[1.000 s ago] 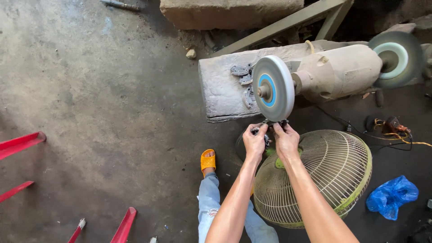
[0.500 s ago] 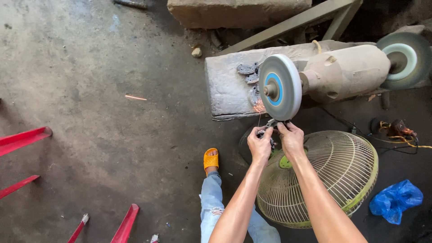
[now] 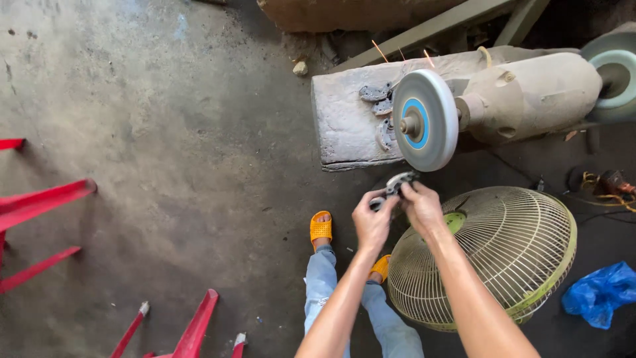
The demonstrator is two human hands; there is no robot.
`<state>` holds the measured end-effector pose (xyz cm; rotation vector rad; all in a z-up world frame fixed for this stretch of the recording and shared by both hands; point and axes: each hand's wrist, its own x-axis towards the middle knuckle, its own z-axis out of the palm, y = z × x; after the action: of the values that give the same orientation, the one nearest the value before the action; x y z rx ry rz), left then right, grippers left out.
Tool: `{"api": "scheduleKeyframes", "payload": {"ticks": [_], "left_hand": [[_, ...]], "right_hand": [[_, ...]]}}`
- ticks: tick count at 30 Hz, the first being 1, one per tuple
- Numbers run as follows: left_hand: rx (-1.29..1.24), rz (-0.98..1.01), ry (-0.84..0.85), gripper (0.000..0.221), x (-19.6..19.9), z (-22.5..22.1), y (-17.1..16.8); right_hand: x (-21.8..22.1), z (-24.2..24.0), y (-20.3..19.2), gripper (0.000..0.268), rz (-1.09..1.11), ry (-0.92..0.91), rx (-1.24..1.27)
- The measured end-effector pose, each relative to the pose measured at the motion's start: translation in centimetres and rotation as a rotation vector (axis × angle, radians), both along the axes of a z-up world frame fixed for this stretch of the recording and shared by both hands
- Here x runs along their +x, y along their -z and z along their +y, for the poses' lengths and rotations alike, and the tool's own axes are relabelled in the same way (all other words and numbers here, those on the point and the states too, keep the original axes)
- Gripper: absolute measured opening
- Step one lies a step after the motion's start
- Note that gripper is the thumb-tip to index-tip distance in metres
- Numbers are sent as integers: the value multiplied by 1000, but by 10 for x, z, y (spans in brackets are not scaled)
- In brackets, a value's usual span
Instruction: Using a bench grinder to smooth or sharpen metal components in a workshop.
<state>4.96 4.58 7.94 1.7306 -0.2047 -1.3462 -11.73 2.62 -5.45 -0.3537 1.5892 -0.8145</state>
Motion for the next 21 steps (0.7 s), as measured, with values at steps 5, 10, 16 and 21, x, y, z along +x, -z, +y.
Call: {"api": "scheduleKeyframes", "payload": {"ticks": [5,10,16,21], "left_hand": [[170,229,-93,38,39,40,40],[150,541,-199,28,64,41,73],[35,406,-90,40,124,30,111],[103,-385,428,55,164,-6,93]], "right_hand": [[62,20,-92,33,279,-191,40],[116,24,-88,34,179,-260,-55],[138,-43,-1,63,576,-19,-107],[146,-67,55,46,988,80,-216]]}}
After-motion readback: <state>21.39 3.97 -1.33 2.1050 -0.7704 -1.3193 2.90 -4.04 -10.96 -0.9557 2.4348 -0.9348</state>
